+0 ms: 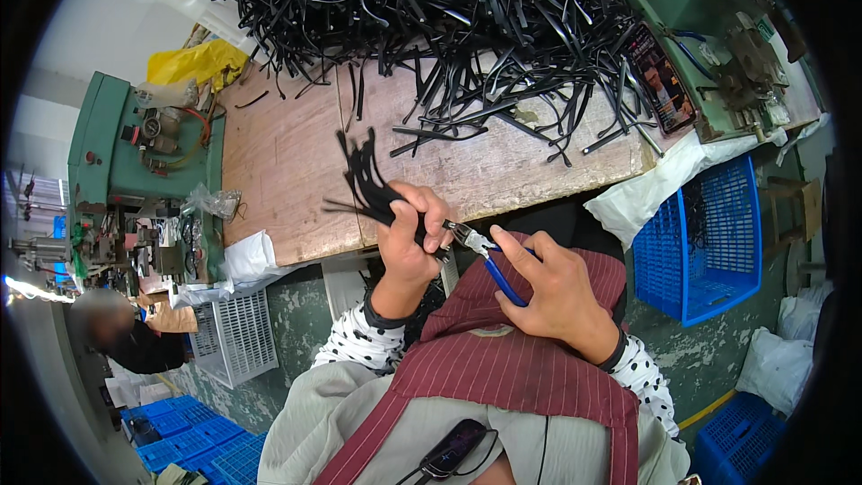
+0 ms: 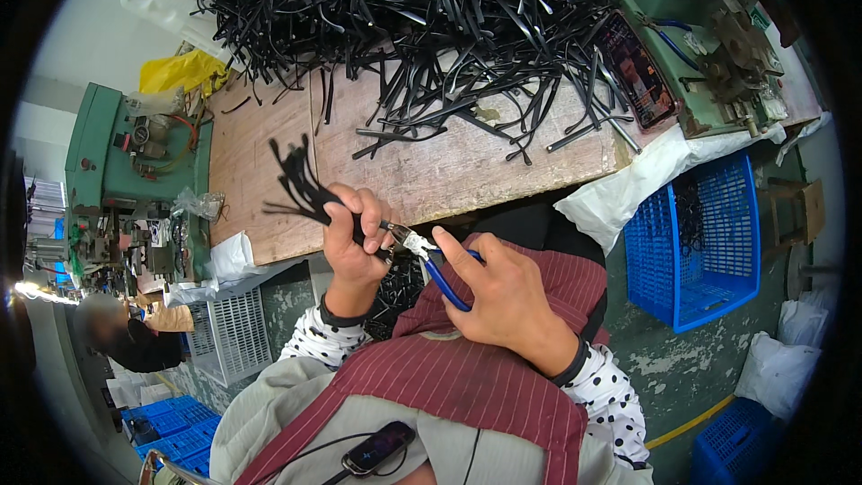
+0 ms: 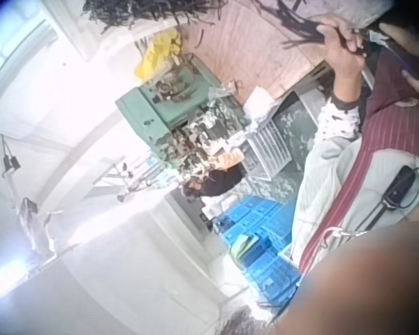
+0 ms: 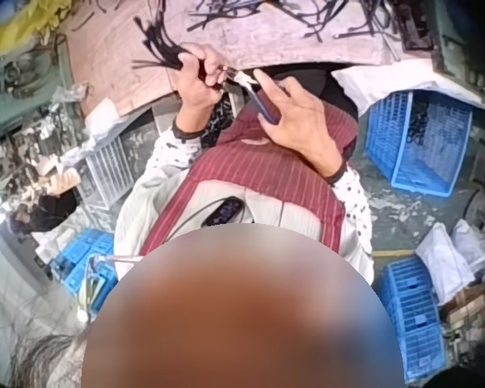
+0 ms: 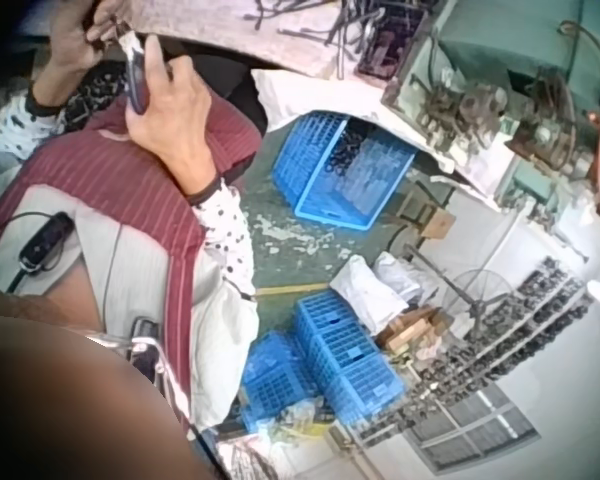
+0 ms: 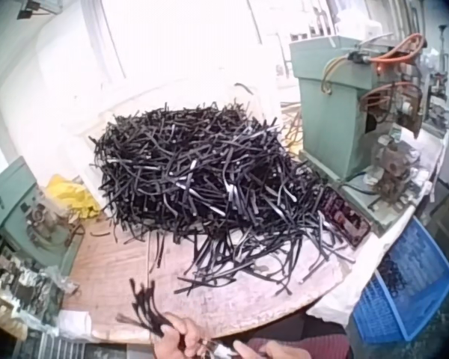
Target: The person repeatedly picks up black cables from a pile on a wooden table and uses blue-handled pliers to cut the ends. The cut pieces are dropped back onto the table. The task continues throughout the clip with no change in method or destination for the cut pieces.
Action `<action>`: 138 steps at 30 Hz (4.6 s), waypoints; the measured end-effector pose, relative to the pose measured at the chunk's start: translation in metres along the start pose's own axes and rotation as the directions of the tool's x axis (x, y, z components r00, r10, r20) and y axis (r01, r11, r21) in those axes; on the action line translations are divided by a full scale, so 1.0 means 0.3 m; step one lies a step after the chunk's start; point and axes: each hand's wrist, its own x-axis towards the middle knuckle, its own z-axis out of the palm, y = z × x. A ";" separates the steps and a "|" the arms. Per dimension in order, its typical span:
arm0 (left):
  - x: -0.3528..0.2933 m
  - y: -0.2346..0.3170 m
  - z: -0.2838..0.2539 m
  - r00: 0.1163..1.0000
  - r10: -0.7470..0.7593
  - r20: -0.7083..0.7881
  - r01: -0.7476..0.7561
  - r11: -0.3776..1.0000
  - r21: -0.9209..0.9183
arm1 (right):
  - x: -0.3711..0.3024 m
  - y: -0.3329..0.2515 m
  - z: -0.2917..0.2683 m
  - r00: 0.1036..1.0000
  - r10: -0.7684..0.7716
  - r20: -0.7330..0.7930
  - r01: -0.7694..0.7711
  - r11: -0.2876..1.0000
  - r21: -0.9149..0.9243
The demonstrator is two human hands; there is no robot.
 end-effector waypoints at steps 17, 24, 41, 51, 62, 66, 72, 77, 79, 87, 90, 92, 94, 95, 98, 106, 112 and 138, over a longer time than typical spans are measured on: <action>0.000 0.003 0.044 0.988 -0.031 -0.150 0.051 0.991 0.126 | -0.015 0.014 0.003 0.951 0.200 0.237 -0.268 0.916 0.299; 0.156 0.026 -0.122 0.988 0.147 0.037 -0.095 0.412 0.906 | -0.035 0.024 0.015 0.945 0.260 0.197 -0.307 0.913 0.269; 0.111 0.035 -0.309 0.934 0.208 -0.289 0.139 0.536 0.833 | -0.023 0.016 0.020 0.952 0.245 0.183 -0.279 0.940 0.197; 0.088 0.082 -0.092 0.834 -0.526 0.168 0.549 0.756 -0.357 | 0.007 -0.014 0.005 0.999 -0.041 0.004 0.041 0.993 -0.110; 0.084 0.090 -0.086 0.724 -0.571 0.388 0.689 0.625 -0.366 | 0.006 -0.020 -0.009 0.993 -0.102 0.051 0.109 0.980 -0.164; 0.073 0.075 -0.083 0.774 -0.527 0.351 0.632 0.678 -0.375 | 0.003 -0.015 -0.015 0.993 -0.106 0.058 0.113 0.984 -0.140; 0.011 0.040 -0.025 0.992 -0.108 0.059 0.114 0.988 -0.102 | 0.005 0.000 -0.008 0.999 -0.038 0.029 0.038 0.999 -0.009; -0.028 0.020 0.024 0.973 0.223 0.059 -0.231 0.949 0.215 | -0.014 0.010 0.016 0.989 0.079 0.125 -0.106 0.969 0.222; -0.034 0.013 0.038 0.970 0.235 0.060 -0.238 0.873 0.426 | -0.012 0.011 0.012 0.986 0.094 0.139 -0.128 0.957 0.261; -0.038 0.019 0.053 0.990 0.083 -0.110 -0.039 0.932 0.359 | -0.026 0.025 0.016 0.959 0.170 0.228 -0.229 0.936 0.267; -0.016 0.042 0.026 0.969 -0.129 -0.211 0.151 0.984 0.090 | -0.028 0.022 0.022 0.950 0.203 0.236 -0.269 0.918 0.293; 0.012 0.035 0.023 0.977 0.004 -0.214 0.060 0.955 0.290 | -0.032 0.026 0.031 0.953 0.214 0.216 -0.270 0.921 0.282; 0.057 0.035 -0.030 0.987 0.085 -0.137 -0.002 0.857 0.515 | -0.040 0.034 0.042 0.956 0.225 0.186 -0.268 0.931 0.249; 0.093 0.039 -0.046 0.985 0.078 -0.154 0.040 0.765 0.643 | -0.039 0.031 0.040 0.952 0.239 0.191 -0.284 0.924 0.258; 0.210 0.034 -0.089 0.969 0.158 0.192 -0.177 -0.103 0.979 | -0.034 0.021 0.031 0.944 0.261 0.204 -0.309 0.916 0.258; 0.232 0.041 -0.222 1.000 0.023 -0.010 0.021 -0.530 0.848 | -0.046 0.031 0.026 0.950 0.256 0.178 -0.291 0.932 0.217; 0.213 0.154 -0.284 0.998 -0.057 0.018 -0.040 -0.409 0.912 | -0.040 0.024 0.038 0.953 0.245 0.178 -0.275 0.946 0.169; 0.077 0.056 -0.037 0.881 -0.472 0.023 0.468 0.866 -0.177 | 0.008 -0.025 0.011 0.998 -0.054 -0.025 0.050 0.988 -0.148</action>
